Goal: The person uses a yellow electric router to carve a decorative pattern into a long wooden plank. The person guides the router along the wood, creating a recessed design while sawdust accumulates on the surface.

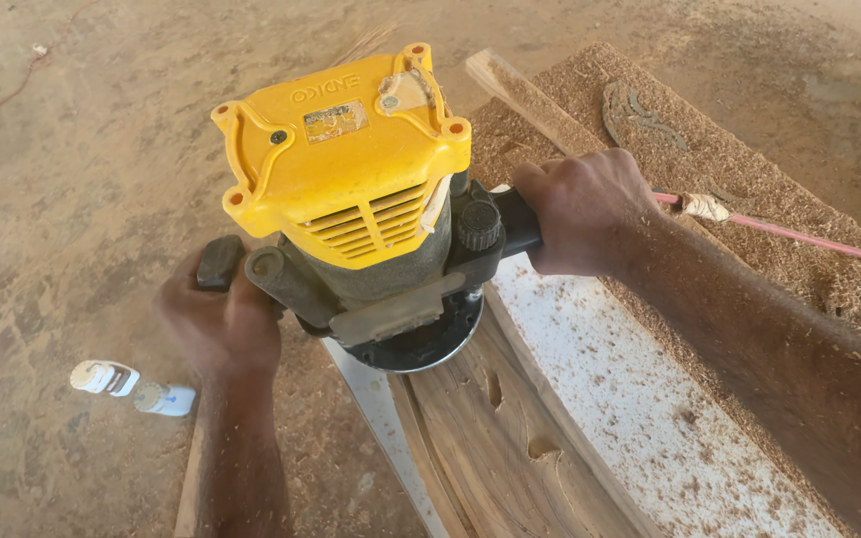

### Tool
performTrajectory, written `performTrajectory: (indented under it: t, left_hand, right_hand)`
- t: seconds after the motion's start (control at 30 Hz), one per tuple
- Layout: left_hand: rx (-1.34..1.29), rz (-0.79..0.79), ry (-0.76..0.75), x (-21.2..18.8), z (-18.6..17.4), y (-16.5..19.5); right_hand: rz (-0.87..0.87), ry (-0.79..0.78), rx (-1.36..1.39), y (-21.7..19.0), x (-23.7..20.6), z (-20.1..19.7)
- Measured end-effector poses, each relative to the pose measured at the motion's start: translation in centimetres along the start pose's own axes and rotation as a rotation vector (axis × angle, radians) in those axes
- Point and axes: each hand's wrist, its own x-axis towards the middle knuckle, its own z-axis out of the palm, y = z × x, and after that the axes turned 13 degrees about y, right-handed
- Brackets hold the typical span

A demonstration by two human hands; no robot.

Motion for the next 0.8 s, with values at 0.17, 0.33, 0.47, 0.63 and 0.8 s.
performTrajectory:
  t: [0.17,0.33,0.47,0.63,0.8]
  left_hand:
    - [0.019,0.038,-0.009,0.5,0.4,-0.7]
    - [-0.059,0.099,-0.034,0.8,0.7,-1.4]
    - [-0.111,0.103,-0.044,1.1,1.0,-1.5]
    - [-0.094,0.126,-0.045,1.6,1.5,-1.6]
    - [-0.087,0.064,-0.062,1.9,1.8,-1.3]
  right_hand:
    - [0.043,-0.054,-0.017,-0.1,0.0,-0.1]
    - [0.065,-0.077,-0.027,-0.1,-0.1,-0.2]
    - [0.033,0.0,-0.05,-0.2,-0.3,-0.4]
    - [0.079,-0.029,-0.054,-0.3,-0.5,-0.6]
    - [0.095,-0.037,-0.058,-0.3,-0.7,-0.5]
